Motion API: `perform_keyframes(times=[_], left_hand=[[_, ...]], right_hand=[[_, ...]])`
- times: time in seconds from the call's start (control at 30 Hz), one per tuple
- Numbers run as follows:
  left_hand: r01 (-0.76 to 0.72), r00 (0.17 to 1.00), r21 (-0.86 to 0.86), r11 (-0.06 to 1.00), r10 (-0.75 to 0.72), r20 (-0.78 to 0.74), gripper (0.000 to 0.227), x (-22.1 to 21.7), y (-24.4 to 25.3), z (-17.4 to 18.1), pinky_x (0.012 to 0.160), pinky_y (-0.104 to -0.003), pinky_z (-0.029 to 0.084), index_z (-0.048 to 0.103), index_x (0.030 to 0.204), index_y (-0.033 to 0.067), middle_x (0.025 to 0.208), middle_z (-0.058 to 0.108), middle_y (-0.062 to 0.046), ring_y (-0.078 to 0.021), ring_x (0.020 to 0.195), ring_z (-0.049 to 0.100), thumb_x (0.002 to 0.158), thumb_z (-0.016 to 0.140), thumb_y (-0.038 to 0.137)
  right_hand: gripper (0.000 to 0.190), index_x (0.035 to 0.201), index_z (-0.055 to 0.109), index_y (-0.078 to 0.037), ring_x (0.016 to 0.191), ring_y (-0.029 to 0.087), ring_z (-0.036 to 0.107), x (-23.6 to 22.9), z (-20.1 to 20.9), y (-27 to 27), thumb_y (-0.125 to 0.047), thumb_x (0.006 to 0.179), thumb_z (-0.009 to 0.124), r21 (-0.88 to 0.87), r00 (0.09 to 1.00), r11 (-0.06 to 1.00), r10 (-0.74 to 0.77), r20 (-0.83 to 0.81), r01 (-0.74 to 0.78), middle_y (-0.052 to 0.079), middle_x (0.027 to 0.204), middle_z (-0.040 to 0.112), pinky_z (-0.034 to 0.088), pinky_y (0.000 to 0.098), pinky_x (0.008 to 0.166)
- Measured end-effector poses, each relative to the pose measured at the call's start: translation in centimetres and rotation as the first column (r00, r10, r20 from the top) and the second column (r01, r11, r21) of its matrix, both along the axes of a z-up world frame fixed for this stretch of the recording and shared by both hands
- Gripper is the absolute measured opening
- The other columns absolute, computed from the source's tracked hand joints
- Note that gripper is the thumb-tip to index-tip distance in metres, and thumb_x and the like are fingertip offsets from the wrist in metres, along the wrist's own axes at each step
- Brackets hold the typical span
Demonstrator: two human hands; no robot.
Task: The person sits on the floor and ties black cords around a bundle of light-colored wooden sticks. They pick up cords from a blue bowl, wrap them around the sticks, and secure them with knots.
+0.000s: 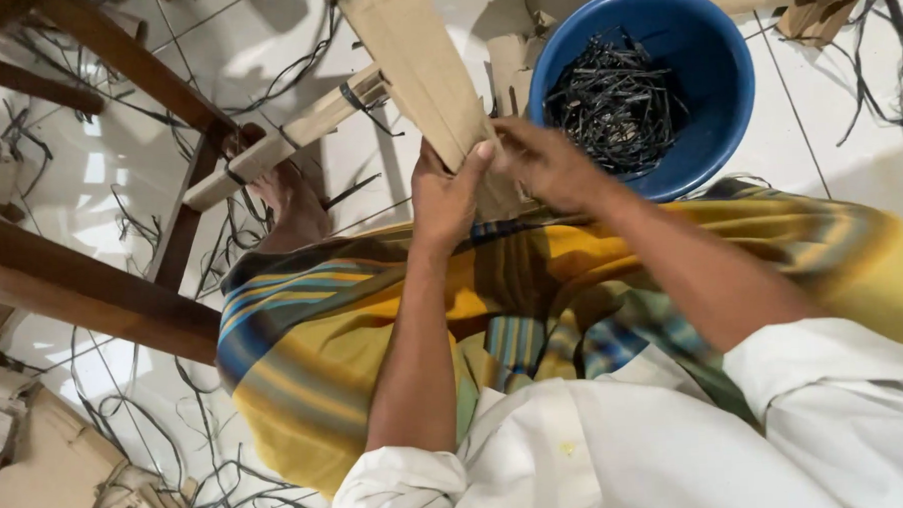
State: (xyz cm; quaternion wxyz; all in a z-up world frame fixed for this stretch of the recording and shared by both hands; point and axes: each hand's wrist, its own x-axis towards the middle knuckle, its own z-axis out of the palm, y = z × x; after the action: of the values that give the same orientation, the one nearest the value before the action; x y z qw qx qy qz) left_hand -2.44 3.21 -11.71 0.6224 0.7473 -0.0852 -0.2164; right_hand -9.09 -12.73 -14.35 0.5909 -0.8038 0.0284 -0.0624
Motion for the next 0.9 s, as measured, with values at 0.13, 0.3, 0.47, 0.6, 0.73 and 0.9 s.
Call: perform_keyframes(times=[0.13, 0.3, 0.47, 0.6, 0.73, 0.9], left_hand=[[0.007, 1.0, 0.022, 1.0, -0.007, -0.008, 0.085, -0.4, 0.0, 0.5, 0.106, -0.062, 0.049, 0.042, 0.149, 0.0003, 0.133, 0.059, -0.033, -0.0482, 0.128, 0.059, 0.089, 0.077, 0.05], [0.061, 0.998, -0.021, 0.998, -0.061, -0.011, 0.098, -0.5, 0.5, 1.9, 0.108, -0.066, 0.045, 0.03, 0.157, -0.0011, 0.14, 0.052, -0.035, -0.052, 0.134, 0.052, 0.092, 0.073, 0.057], [0.053, 0.998, -0.036, 0.998, -0.054, -0.021, 0.093, -0.8, 0.6, 2.2, 0.108, -0.066, 0.046, 0.035, 0.155, 0.0003, 0.139, 0.054, -0.035, -0.0529, 0.132, 0.053, 0.091, 0.074, 0.056], [0.054, 0.998, -0.016, 0.998, -0.055, -0.033, 0.095, -0.9, 0.6, 2.5, 0.108, -0.068, 0.044, 0.035, 0.154, -0.0012, 0.139, 0.053, -0.036, -0.0545, 0.133, 0.051, 0.09, 0.073, 0.058], [-0.034, 0.984, 0.001, 0.999, 0.034, -0.175, 0.093, -0.5, -0.1, 3.6, 0.111, -0.044, 0.052, 0.046, 0.145, 0.0085, 0.139, 0.065, -0.016, -0.0323, 0.129, 0.063, 0.071, 0.071, 0.059], [-0.014, 0.981, 0.096, 0.995, 0.032, -0.191, 0.098, -0.6, -0.3, 4.8, 0.113, -0.045, 0.048, 0.039, 0.15, 0.0086, 0.144, 0.062, -0.017, -0.0345, 0.132, 0.06, 0.072, 0.066, 0.061]], right_hand=[[0.046, 0.113, 0.079, -0.016, 0.077, 0.015, 0.071, 0.0, -6.6, -6.3, -0.05, 0.113, 0.049, 0.107, 0.953, 0.953, -0.265, -0.15, 0.282, 0.006, 0.082, 0.073, 0.061, 0.0299, 0.07], [0.044, 0.13, 0.074, -0.018, 0.105, 0.048, 0.068, -2.0, -11.3, -7.8, -0.046, 0.096, 0.072, -0.502, 0.954, 0.859, -0.226, -0.199, 0.099, 0.019, 0.108, 0.071, 0.053, 0.0614, 0.09], [0.024, 0.113, 0.078, -0.021, 0.092, 0.044, 0.072, -2.2, -17.0, -8.7, -0.037, 0.095, 0.074, -0.693, 0.888, 0.717, -0.366, -0.278, 0.079, 0.016, 0.092, 0.073, 0.059, 0.056, 0.08], [0.016, 0.112, 0.08, -0.016, 0.091, 0.042, 0.073, -2.5, -16.3, -11.7, -0.024, 0.099, 0.074, -0.678, 0.895, 0.716, -0.398, -0.202, 0.165, 0.014, 0.09, 0.075, 0.06, 0.0497, 0.08], [0.014, 0.115, 0.074, -0.01, 0.092, 0.027, 0.071, -0.2, -2.6, -11.8, -0.01, 0.108, 0.062, -0.515, 0.726, 0.821, -0.508, -0.463, 0.246, 0.013, 0.109, 0.074, 0.061, 0.0397, 0.079], [0.018, 0.116, 0.072, 0.002, 0.081, 0.031, 0.068, -1.1, -3.1, -15.7, -0.012, 0.116, 0.06, -0.455, 0.848, 0.808, -0.497, -0.186, 0.374, 0.018, 0.092, 0.071, 0.058, 0.0506, 0.07]])
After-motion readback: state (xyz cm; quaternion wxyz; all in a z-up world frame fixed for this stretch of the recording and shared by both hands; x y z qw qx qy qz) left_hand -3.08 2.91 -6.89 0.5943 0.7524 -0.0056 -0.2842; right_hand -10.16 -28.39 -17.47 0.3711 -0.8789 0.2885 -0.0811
